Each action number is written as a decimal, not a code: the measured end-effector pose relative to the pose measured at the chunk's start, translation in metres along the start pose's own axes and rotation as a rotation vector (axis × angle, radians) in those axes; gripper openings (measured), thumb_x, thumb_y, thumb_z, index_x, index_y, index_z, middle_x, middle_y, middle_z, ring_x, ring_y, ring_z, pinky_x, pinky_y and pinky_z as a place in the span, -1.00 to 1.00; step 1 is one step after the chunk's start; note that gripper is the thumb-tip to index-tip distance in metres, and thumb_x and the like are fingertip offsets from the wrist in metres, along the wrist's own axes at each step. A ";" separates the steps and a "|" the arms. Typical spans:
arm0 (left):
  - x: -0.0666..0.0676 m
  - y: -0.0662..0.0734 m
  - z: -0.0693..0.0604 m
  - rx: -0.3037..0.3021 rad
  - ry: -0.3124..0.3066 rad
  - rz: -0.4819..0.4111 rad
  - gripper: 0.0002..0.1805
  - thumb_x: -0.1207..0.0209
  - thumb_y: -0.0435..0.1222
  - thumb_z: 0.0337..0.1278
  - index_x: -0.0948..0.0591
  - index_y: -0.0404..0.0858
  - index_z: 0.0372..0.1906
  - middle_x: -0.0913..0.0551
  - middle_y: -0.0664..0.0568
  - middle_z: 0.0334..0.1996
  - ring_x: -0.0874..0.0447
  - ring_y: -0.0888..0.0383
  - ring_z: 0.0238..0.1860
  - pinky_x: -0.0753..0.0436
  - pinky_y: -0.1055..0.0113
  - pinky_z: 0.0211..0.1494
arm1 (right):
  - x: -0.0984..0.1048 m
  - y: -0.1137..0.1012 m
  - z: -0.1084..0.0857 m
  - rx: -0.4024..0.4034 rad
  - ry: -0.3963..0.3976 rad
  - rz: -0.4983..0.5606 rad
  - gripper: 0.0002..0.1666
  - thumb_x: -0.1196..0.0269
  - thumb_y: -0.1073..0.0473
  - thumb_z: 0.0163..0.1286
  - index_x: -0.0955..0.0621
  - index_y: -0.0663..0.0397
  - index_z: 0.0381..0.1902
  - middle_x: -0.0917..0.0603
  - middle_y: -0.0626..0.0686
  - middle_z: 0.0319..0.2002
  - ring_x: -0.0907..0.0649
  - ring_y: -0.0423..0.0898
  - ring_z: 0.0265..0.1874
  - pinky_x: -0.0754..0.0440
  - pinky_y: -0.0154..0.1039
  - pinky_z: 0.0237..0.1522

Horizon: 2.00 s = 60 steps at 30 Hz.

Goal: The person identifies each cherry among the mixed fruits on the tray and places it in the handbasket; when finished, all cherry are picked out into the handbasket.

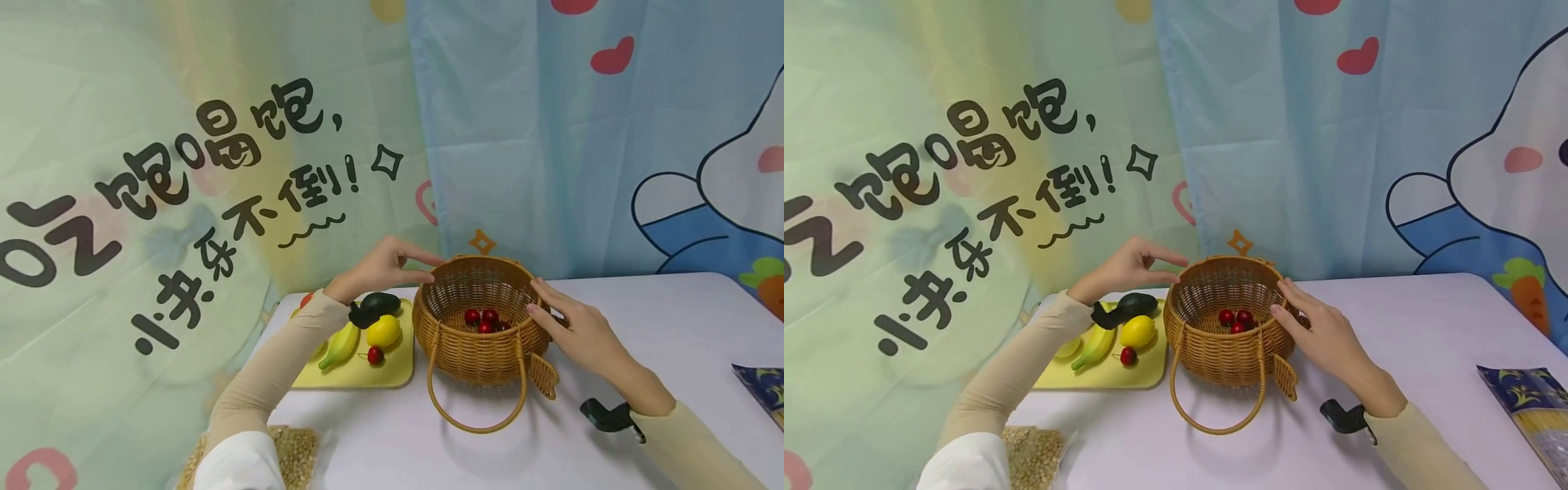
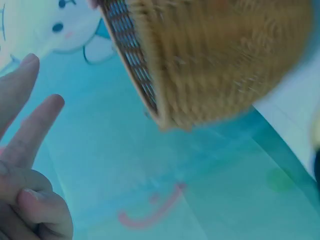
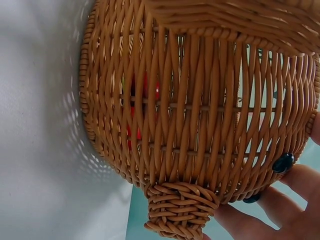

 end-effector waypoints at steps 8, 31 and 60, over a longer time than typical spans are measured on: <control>0.016 -0.017 -0.071 0.203 0.091 -0.034 -0.69 -0.46 -0.27 0.15 -0.81 -0.15 0.02 -0.84 -0.09 -0.30 0.06 0.30 -0.77 -0.08 0.41 -0.63 | 0.001 0.002 0.001 0.001 -0.003 -0.001 -0.22 -0.04 -0.17 0.63 -0.21 0.06 0.62 -0.26 0.31 0.55 -0.38 0.46 0.42 -0.37 0.49 0.26; -0.041 -0.055 -0.146 0.313 -0.188 0.404 -0.66 -0.50 -0.10 0.08 -0.82 0.05 0.01 -0.84 0.24 -0.09 -0.76 0.16 -0.20 -0.63 0.40 -0.18 | -0.002 0.002 0.000 -0.001 -0.003 0.002 -0.22 -0.05 -0.18 0.63 -0.20 0.05 0.62 -0.26 0.30 0.56 -0.39 0.46 0.42 -0.37 0.48 0.26; -0.059 -0.059 -0.146 0.310 -0.232 0.454 -0.65 -0.48 -0.05 0.09 -0.83 -0.01 -0.01 -0.85 0.23 -0.15 -0.76 0.20 -0.22 -0.68 0.40 -0.11 | -0.001 0.003 0.001 0.001 0.005 0.017 -0.23 -0.06 -0.16 0.62 -0.20 0.01 0.62 -0.26 0.29 0.56 -0.37 0.46 0.43 -0.36 0.49 0.26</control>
Point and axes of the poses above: each hand's wrist, its own z-axis towards the middle knuckle, its own x-axis out of the back of the hand, y = z × x, the point moved 2 cm from there along z, towards the middle knuckle
